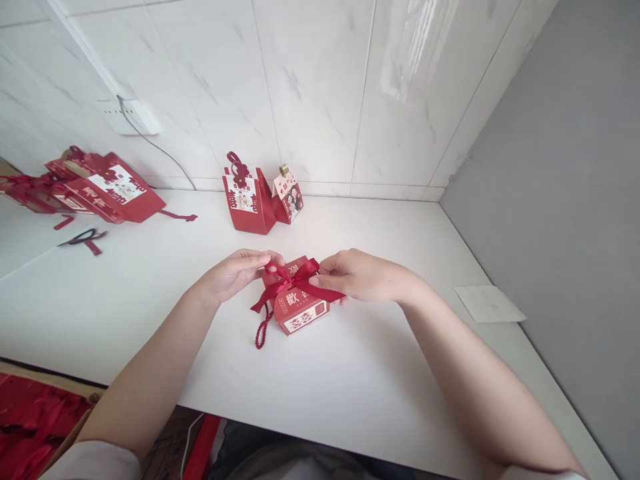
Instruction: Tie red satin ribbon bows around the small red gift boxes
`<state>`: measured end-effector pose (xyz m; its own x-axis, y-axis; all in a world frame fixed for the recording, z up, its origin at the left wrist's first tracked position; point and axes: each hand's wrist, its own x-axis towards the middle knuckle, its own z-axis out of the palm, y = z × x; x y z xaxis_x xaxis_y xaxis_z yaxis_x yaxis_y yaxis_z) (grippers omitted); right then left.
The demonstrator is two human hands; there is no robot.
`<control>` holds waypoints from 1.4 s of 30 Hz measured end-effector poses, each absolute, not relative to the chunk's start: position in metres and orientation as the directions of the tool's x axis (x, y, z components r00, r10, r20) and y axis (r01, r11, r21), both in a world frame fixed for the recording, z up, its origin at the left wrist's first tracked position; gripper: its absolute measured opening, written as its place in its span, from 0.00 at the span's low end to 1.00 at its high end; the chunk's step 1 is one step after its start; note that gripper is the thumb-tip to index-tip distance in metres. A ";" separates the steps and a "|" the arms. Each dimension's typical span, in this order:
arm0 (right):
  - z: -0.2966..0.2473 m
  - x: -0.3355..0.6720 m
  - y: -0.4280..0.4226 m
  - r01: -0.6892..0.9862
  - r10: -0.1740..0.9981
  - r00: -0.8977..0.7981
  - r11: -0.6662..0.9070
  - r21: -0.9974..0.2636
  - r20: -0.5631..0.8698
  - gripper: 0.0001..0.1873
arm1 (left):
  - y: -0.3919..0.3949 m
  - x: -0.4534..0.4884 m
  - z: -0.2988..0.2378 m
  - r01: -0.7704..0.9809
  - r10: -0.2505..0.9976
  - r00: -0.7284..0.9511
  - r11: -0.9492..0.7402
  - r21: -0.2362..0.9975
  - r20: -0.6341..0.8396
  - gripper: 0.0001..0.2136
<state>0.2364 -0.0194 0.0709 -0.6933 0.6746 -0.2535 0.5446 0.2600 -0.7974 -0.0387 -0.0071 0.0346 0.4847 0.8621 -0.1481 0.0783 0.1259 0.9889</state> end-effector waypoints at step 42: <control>0.080 0.242 -0.028 0.843 0.727 -0.538 0.453 -0.291 -0.427 0.10 | -0.011 -0.035 0.032 0.222 0.756 0.650 -0.101 0.970 -0.070 0.11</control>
